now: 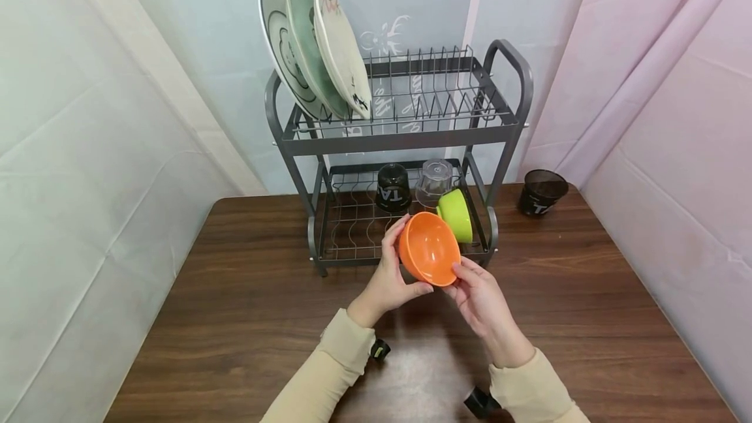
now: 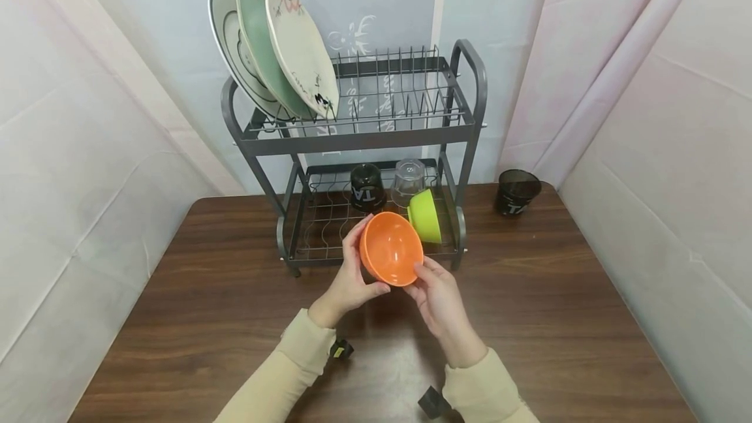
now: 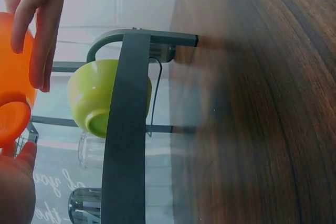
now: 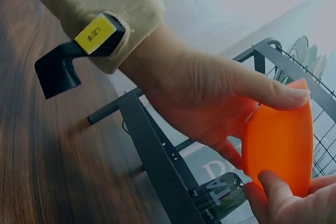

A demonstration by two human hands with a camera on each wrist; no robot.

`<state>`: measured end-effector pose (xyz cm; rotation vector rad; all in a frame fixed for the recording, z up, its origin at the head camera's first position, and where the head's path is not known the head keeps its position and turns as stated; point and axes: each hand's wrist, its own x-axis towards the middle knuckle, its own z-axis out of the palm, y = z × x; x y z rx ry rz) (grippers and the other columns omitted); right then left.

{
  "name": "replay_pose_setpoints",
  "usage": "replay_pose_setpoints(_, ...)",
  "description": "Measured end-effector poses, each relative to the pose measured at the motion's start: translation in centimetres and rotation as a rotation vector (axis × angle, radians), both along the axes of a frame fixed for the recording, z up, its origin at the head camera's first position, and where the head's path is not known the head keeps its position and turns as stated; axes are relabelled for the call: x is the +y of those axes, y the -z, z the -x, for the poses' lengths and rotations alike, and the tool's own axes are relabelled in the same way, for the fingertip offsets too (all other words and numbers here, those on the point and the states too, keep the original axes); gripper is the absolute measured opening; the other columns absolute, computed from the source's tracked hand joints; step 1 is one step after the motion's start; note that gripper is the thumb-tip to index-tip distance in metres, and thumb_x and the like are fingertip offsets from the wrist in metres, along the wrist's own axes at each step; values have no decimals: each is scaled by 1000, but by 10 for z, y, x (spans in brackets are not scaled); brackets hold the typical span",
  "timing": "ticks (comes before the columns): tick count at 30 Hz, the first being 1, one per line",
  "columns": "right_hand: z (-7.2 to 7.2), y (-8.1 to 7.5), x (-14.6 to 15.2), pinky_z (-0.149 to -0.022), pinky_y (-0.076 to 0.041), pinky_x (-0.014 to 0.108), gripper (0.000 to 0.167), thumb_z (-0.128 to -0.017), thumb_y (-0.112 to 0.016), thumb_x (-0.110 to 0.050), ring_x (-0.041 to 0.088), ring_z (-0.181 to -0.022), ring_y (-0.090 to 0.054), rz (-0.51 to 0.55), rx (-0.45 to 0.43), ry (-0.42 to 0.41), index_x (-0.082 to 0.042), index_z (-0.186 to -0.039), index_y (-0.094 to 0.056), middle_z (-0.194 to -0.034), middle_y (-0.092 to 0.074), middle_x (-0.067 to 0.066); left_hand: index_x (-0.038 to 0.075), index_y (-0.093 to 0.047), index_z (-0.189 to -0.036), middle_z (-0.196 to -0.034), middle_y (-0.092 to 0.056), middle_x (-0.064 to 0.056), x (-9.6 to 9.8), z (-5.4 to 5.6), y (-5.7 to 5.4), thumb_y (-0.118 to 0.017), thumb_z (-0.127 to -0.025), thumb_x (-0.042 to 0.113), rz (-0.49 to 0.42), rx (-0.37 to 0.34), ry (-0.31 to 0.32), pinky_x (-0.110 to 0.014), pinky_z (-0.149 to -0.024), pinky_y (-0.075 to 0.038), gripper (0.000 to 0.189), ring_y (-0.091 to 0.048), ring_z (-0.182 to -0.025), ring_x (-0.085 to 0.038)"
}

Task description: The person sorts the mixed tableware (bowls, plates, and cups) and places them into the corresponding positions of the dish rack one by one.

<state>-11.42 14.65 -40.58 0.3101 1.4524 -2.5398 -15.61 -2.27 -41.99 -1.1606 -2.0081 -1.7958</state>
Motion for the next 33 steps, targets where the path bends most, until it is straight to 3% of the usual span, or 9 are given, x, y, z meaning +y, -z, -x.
replay_pose_setpoints(5, 0, 0, 2, -80, -52, 18, 47, -100, -37, -11, 5, -86, -62, -33, -3, -51, 7, -141, -24, -97, -65, -6, -7, -11, -133, -144, -19, -26, 0, 1, 0, -69, -71, 46, -8, 36, -2, -30, -111, -31, 101, -30, -132, -29)
replay_pose_setpoints(10, 2, 0, 5, -81, -52, 17, 49, -100, -34, -12, 5, -87, -62, -29, -2, -95, 7, -143, -19, -98, -65, -7, -7, -12, -132, -143, -21, -25, 1, 1, 0, -71, -69, 41, -10, 46, -22, -31, -110, -33, 99, -32, -131, -30)
replay_pose_setpoints(14, 5, 1, 8, -82, -52, 18, 44, -101, -32, -13, 5, -87, -61, -17, -9, -113, 4, -141, -27, -99, -65, -6, -7, -14, -130, -142, -23, -26, 1, 1, -1, -72, -69, 40, -23, 52, -36, -32, -109, -35, 96, -34, -130, -31)
replay_pose_setpoints(19, 12, 2, 11, -82, -53, 20, 29, -101, -35, -17, 7, -88, -62, -42, 40, -140, -5, -122, -51, -99, -65, -4, -8, -19, -126, -141, -24, -29, -1, 4, -4, -74, -68, 40, -63, 50, -57, -30, -107, -37, 93, -37, -129, -33)
replay_pose_setpoints(23, 20, 0, 19, -84, -52, 21, 39, -101, -32, -18, 8, -93, -65, -96, 100, -164, 4, -132, -41, -101, -66, -5, -6, -20, -127, -142, -24, -27, -6, 9, -5, -73, -69, 44, -62, 19, -86, -29, -108, -36, 94, -37, -128, -36)
replay_pose_setpoints(26, 26, -3, 28, -86, -51, 23, 38, -102, -32, -19, 10, -97, -66, -99, 125, -150, 6, -129, -42, -101, -68, -2, -5, -20, -128, -143, -25, -25, -9, 14, -4, -73, -68, 46, -55, -4, -114, -28, -108, -36, 95, -36, -128, -37)
replay_pose_setpoints(28, 30, -5, 35, -87, -51, 24, 31, -101, -32, -18, 13, -97, -66, -69, 139, -123, 1, -116, -51, -100, -69, 1, -5, -21, -129, -144, -25, -23, -11, 17, -3, -74, -68, 44, -48, -17, -136, -29, -108, -36, 95, -36, -128, -37)
replay_pose_setpoints(33, 38, -11, 52, -82, -54, 26, 27, -101, -33, -15, 16, -91, -67, -26, 190, -45, -4, -99, -58, -93, -70, 5, -6, -24, -130, -143, -27, -25, -15, 24, 1, -84, -64, 16, -16, -33, -196, -31, -107, -37, 92, -37, -128, -36)
